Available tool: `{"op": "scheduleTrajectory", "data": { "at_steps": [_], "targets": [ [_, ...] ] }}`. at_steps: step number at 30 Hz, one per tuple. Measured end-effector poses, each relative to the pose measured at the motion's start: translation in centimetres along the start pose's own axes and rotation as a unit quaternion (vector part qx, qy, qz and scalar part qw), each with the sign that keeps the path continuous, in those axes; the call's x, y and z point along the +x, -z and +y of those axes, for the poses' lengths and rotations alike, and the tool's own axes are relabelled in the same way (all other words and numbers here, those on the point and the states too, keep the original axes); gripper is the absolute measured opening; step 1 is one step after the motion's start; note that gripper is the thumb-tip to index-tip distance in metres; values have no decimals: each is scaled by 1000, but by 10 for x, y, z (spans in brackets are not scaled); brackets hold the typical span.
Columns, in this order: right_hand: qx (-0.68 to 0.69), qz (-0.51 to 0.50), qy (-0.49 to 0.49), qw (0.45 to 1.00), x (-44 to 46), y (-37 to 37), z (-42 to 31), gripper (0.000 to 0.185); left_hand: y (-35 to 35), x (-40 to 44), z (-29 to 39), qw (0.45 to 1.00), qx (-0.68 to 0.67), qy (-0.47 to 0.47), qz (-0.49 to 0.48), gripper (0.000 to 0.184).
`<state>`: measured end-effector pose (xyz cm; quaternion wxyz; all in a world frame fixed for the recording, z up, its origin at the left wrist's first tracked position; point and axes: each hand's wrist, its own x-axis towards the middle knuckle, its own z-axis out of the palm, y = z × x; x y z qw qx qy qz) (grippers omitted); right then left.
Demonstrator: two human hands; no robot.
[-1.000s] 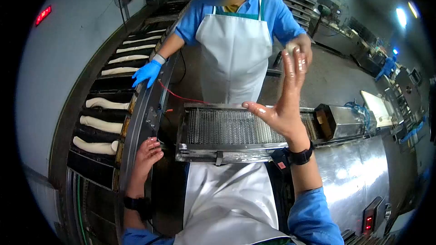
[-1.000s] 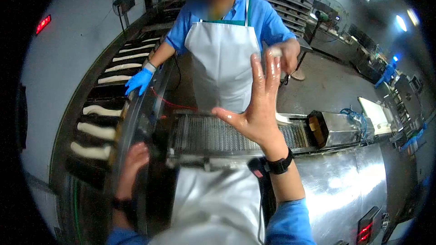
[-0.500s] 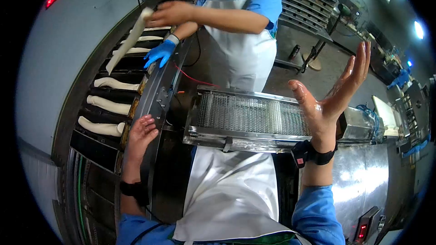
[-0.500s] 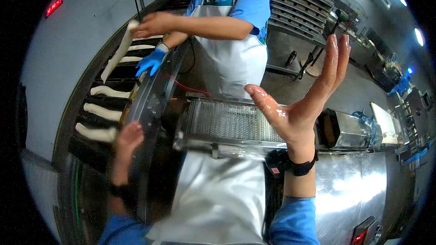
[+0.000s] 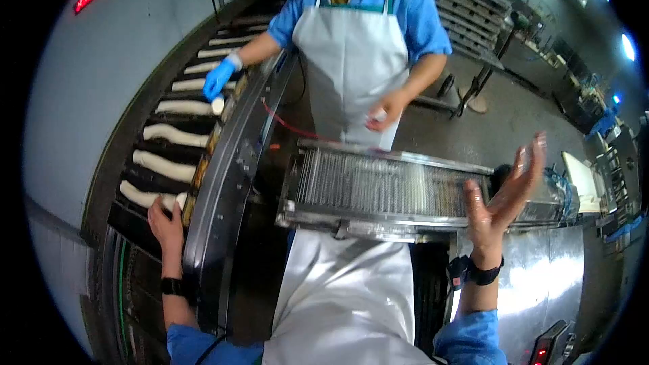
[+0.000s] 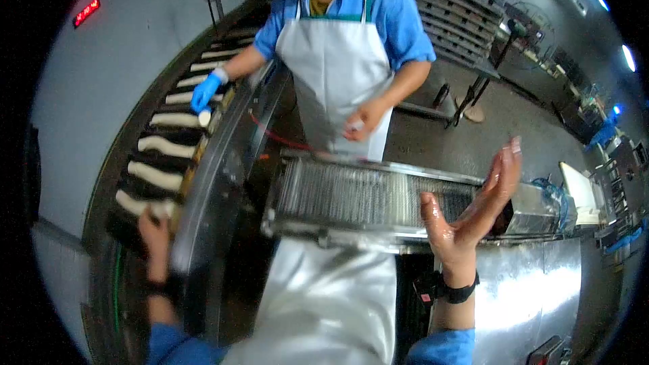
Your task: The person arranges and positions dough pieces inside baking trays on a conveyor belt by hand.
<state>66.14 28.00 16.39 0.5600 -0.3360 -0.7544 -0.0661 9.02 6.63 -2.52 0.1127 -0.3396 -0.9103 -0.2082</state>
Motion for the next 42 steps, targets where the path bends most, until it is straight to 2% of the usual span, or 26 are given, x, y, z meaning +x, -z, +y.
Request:
{"op": "scheduleTrajectory", "data": {
  "at_steps": [1, 2, 3, 5, 6, 9, 11, 14, 17, 18, 20, 21, 23, 24, 27, 29, 30, 31, 33, 35, 37, 38, 39, 40, 41, 42],
  "targets": [
    [-31, -41, -38, 998, -13, 1, 13, 95, -6, -1, 4, 996, 85, -26, 7, 60],
    [-23, -63, -75, 995, -25, -1, 26, 92, 19, -5, 41, 990, 112, 61, -59, 67],
    [-25, -79, -124, 989, -33, 0, 30, 88, 28, -4, 50, 990, 111, 61, -56, 67],
    [-47, -129, -174, 975, -59, 3, 51, 83, 34, -4, 55, 967, 122, 190, -118, 70],
    [-46, -136, -178, 974, -75, 7, 64, 83, 11, 3, 19, 966, 171, 144, -128, 71],
    [-113, -222, -208, 946, -115, 10, 112, 79, 27, -8, 25, 972, 131, 141, -137, 66],
    [-128, -261, -258, 921, -138, 13, 142, 77, 17, -9, -3, 977, 124, 115, -127, 62],
    [-221, -312, -221, 897, -186, 12, 217, 68, 2, -10, -45, 985, 108, 81, -106, 57],
    [-277, -393, -294, 826, -199, 9, 251, 63, -6, -12, -63, 994, 76, 53, -64, 48],
    [-276, -396, -292, 826, -197, 8, 247, 63, 0, -12, -54, 994, 60, 59, -77, 45],
    [-350, -489, -339, 724, -177, 7, 224, 57, 20, -8, -26, 984, 9, 122, -127, 43],
    [-348, -485, -337, 728, -183, 10, 229, 57, 29, -13, -16, 985, 6, 123, -121, 43],
    [-372, -437, -243, 782, -199, 11, 242, 62, 37, -11, 0, 985, 28, 123, -116, 51],
    [-390, -435, -236, 776, -195, 12, 243, 61, 33, -12, 0, 984, 48, 136, -101, 63],
    [-446, -463, -194, 741, -187, 23, 241, 53, 33, -20, -12, 987, 23, 138, -81, 70],
    [-483, -472, -163, 719, -180, 32, 241, 40, 33, -21, -8, 984, 29, 154, -81, 82],
    [-501, -439, -123, 735, -177, 30, 241, 28, 30, -22, -11, 987, 17, 143, -74, 85],
    [-504, -442, -120, 732, -175, 31, 240, 28, 25, -20, -16, 989, 4, 131, -64, 89],
    [-441, -472, -214, 733, -171, 26, 229, 28, 16, -19, -26, 990, 0, 130, -49, 93],
    [-417, -465, -192, 757, -164, 20, 223, 37, 12, -21, -21, 993, 12, 121, -11, 95],
    [-224, -429, -227, 845, -132, 11, 189, 43, 7, -18, -20, 992, 0, 125, -17, 95],
    [-140, -383, -201, 891, -120, 11, 179, 49, 6, -18, -13, 991, 5, 136, -10, 96],
    [-6, -362, -361, 859, -91, 8, 152, 45, 11, -21, -13, 988, 15, 154, 2, 97],
    [64, -335, -357, 869, -71, 4, 135, 39, -6, -17, -26, 990, 14, 143, 10, 100],
    [182, -354, -394, 828, -20, 4, 76, 37, -17, -16, -45, 990, 19, 137, 17, 102],
    [229, -290, -371, 852, -4, -2, 49, 37, -6, -19, -39, 990, 3, 143, 18, 102]
  ]
}}
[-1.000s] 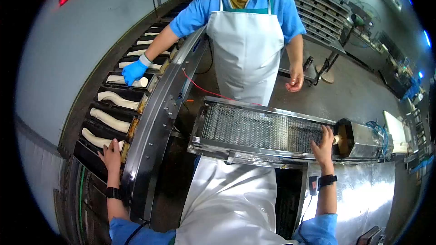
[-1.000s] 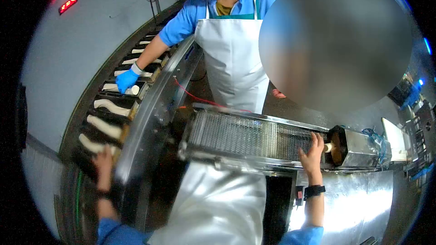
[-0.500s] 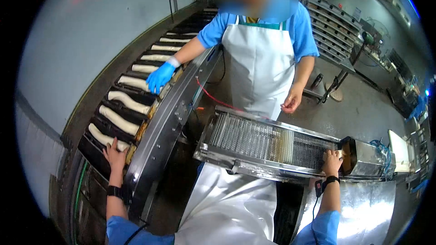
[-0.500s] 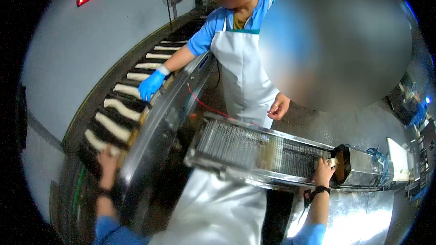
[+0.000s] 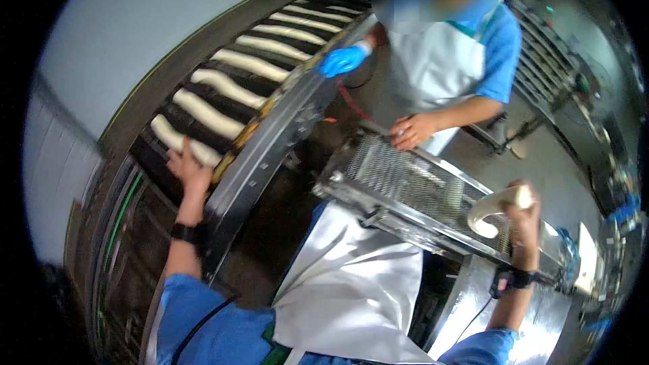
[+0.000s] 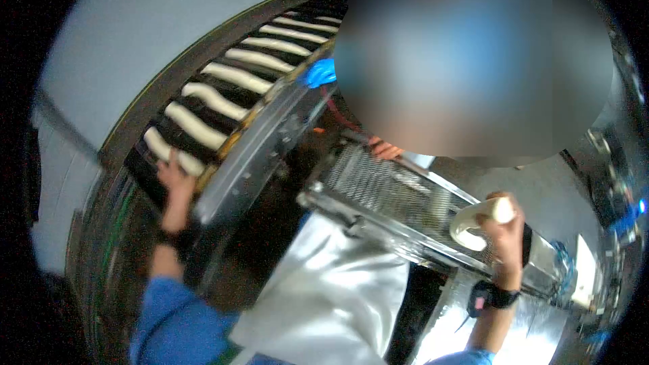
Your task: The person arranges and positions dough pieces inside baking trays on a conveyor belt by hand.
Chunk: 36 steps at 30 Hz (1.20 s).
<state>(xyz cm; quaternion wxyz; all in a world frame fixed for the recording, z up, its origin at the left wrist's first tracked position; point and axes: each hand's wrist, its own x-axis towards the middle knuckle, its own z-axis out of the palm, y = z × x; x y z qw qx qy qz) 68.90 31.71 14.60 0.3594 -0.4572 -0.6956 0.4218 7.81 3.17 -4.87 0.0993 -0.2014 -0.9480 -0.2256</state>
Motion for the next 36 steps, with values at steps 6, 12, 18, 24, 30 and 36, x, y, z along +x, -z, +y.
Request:
{"op": "scheduleTrajectory", "data": {
  "at_steps": [6, 12, 18, 24, 30, 36],
  "targets": [
    [281, -89, 119, 948, -27, -121, -127, 75, 38, -17, 14, 895, -436, 90, -16, 91],
    [429, -601, 74, 670, -40, -289, -144, 72, 99, -42, -14, 623, -764, 60, -154, 67],
    [160, -365, 201, 895, 21, -250, -77, 72, 79, -46, -156, 800, -577, 98, -131, 50],
    [-184, 104, 340, 916, 71, -117, -11, 46, 59, -22, -241, 955, -295, 25, -26, 19],
    [-391, 239, 451, 766, 53, -25, -3, 20, 115, -25, -153, 875, -389, 287, -7, 32],
    [-410, 205, 449, 767, 35, -25, 47, 33, 87, -38, -159, 896, -329, 297, 32, 38]
  ]
}}
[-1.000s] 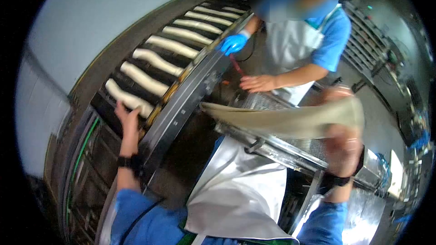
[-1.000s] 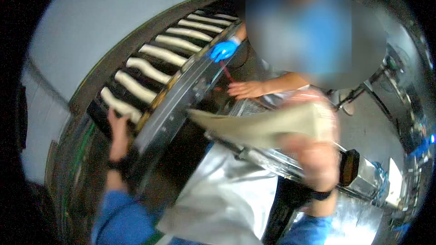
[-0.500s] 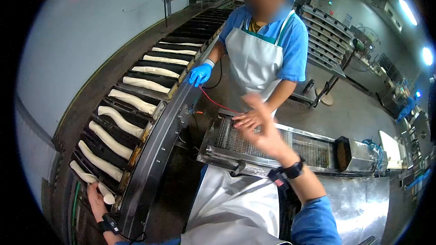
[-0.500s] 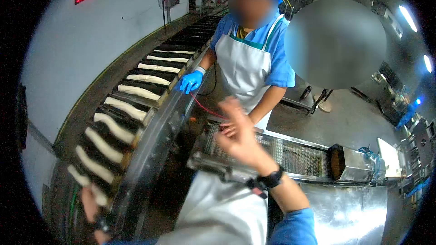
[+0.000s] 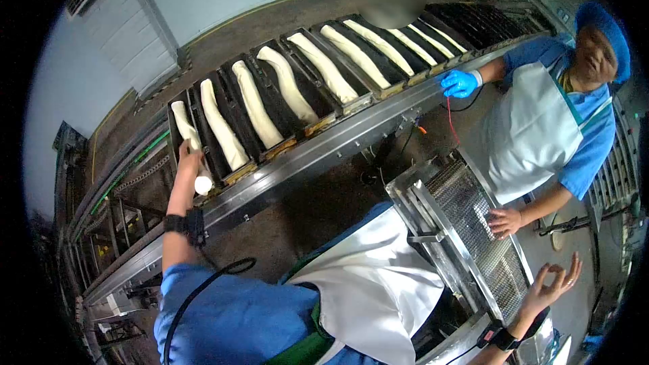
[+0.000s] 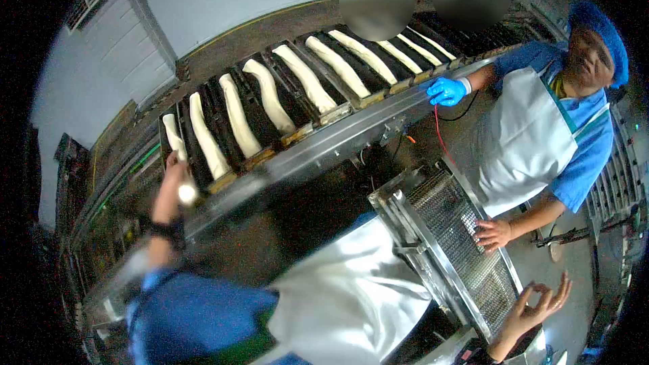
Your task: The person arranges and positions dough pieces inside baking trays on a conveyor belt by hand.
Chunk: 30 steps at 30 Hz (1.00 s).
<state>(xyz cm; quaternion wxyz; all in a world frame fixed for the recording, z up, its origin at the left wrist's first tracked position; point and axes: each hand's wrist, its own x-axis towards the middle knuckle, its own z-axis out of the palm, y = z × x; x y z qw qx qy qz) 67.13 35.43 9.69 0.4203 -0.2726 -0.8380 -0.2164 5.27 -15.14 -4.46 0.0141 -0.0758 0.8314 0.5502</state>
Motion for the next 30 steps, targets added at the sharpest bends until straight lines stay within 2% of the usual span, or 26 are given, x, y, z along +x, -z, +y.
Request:
{"op": "scheduleTrajectory", "data": {
  "at_steps": [1, 3, 5, 7, 9, 10, 11, 13, 15, 17, 18, 20, 22, 23, 24, 25, 26, 27, 29, 30],
  "targets": [
    [19, 12, -21, 1000, -6, -6, -6, 12, 13, -23, 12, 997, -41, 2, -63, 41],
    [-26, -84, -79, 993, 7, -17, -26, 8, 31, -56, 39, 972, -137, 15, -192, 48],
    [-15, -83, -118, 989, 17, -22, -58, 12, 40, -19, 6, 973, -65, -101, -196, 56],
    [32, -91, -157, 983, 31, -31, -70, 13, 48, 21, -22, 975, 17, -124, -184, 59],
    [29, -73, -146, 986, 39, -48, -80, 17, 66, 70, -72, 941, 195, -255, -106, 66],
    [26, -63, -154, 986, 26, -36, -57, 17, 82, 124, -117, 932, 137, -307, -138, 70],
    [30, -58, -150, 987, 26, -39, -50, 17, 106, 151, -131, 821, 469, -323, 29, 70],
    [22, -47, -168, 984, 34, -37, -58, 20, 81, 163, -79, 930, 264, -209, 146, 69],
    [-12, -30, -182, 983, 47, -38, -61, 24, 24, 146, 8, 922, 250, -271, 119, 68],
    [-71, -6, -148, 986, 46, -23, -61, 21, -46, 98, 74, 898, 179, -401, -23, 61],
    [-95, 7, -136, 986, 44, -20, -61, 18, -90, 102, 86, 908, 145, -391, -31, 57],
    [-112, 37, -127, 985, 50, -17, -62, 16, -178, 57, 141, 850, 89, -501, -139, 54],
    [-130, 66, -126, 981, 64, -29, -64, 16, -271, 5, 203, 775, 111, -588, -203, 53],
    [-138, 63, -129, 980, 66, -34, -67, 16, -310, -13, 215, 759, 125, -596, -231, 52],
    [-139, 71, -132, 979, 58, -49, -74, 16, -372, -9, 204, 679, 108, -692, -221, 48],
    [-135, 76, -136, 979, 61, -57, -76, 16, -402, -35, 216, 664, 109, -693, -259, 44],
    [-133, 76, -143, 978, 62, -64, -77, 16, -439, -44, 221, 614, 92, -730, -288, 40],
    [-139, 39, -144, 979, 61, -65, -76, 17, -458, -62, 220, 600, 80, -738, -297, 39],
    [-105, 17, -203, 973, 38, -83, -65, 29, -492, -74, 215, 554, 171, -732, -357, 37],
    [-131, -35, -214, 967, 26, -83, -65, 42, -510, -70, 202, 540, 168, -741, -363, 38]
  ]
}}
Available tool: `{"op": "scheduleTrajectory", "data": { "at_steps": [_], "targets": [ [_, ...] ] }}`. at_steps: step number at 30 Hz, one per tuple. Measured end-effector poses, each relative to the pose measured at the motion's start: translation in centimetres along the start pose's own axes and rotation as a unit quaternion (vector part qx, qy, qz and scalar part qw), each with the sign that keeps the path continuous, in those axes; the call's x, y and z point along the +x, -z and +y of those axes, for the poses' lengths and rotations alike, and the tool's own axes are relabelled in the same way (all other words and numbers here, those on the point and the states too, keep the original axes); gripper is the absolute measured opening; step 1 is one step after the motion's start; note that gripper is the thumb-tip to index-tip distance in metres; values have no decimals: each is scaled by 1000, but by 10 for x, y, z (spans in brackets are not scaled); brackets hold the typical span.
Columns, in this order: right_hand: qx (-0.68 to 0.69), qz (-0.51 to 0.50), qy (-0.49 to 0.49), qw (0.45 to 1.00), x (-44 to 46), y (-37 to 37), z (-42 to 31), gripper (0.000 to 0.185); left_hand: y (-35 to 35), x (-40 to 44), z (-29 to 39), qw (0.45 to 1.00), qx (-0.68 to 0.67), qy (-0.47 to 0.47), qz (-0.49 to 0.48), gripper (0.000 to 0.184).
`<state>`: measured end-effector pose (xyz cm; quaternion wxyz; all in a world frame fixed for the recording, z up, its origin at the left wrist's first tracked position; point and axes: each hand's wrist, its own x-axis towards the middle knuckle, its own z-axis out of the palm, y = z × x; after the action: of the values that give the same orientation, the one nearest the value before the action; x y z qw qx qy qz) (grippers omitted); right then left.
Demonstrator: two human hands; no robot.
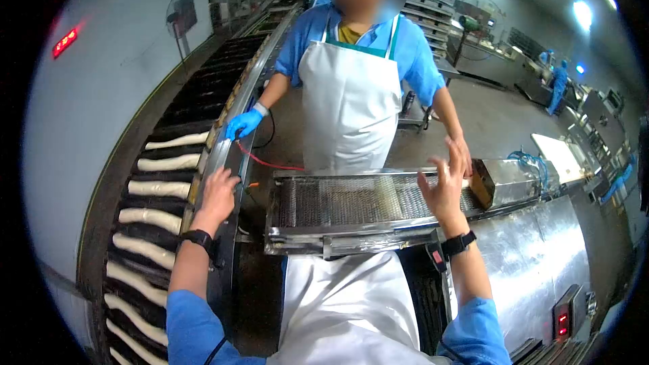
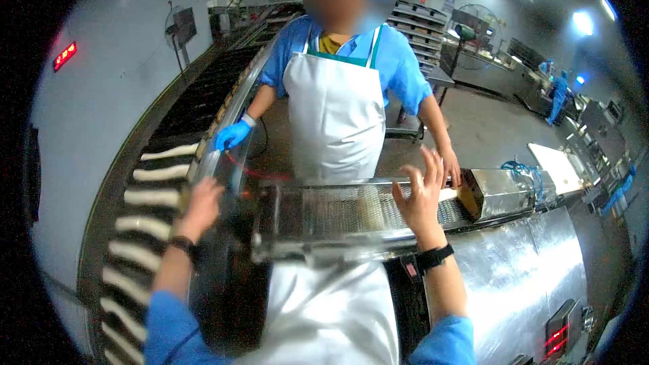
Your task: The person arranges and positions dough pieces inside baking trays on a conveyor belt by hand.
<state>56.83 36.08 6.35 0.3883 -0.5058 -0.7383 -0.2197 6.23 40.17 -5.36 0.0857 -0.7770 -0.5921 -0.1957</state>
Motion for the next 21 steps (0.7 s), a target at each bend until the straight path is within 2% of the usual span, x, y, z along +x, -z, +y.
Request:
{"op": "scheduleTrajectory", "data": {
  "at_steps": [3, 5, 7, 9, 10, 14, 15, 17, 19, 21],
  "targets": [
    [-76, -148, -51, 985, -65, -12, 36, 51, -35, -8, -16, 999, -20, -14, -48, 39],
    [-130, -228, -135, 955, -116, -11, 52, 63, -54, -26, -47, 995, -38, 31, -85, 37],
    [-200, -342, -261, 880, -172, -21, 82, 80, -66, -37, -60, 992, -48, 42, -111, 37],
    [-213, -342, -370, 837, -208, -7, 101, 83, -16, -34, -10, 984, 1, 51, -172, 39],
    [-206, -345, -391, 828, -206, -3, 108, 84, -5, -31, 1, 979, -4, 117, -168, 41],
    [-203, -342, -382, 834, -202, -13, 117, 88, -24, -31, -6, 985, -15, 132, -114, 39],
    [-210, -336, -408, 823, -198, -17, 119, 90, -29, -25, -6, 983, -13, 143, -116, 39],
    [-202, -348, -434, 806, -179, -21, 113, 96, -36, -25, -17, 986, -54, 133, -88, 38],
    [-204, -345, -425, 812, -188, -24, 116, 98, -32, -23, -22, 985, -77, 133, -74, 39],
    [-224, -369, -418, 799, -181, -20, 107, 96, -32, -28, -28, 992, -53, 106, -44, 39]
  ]
}}
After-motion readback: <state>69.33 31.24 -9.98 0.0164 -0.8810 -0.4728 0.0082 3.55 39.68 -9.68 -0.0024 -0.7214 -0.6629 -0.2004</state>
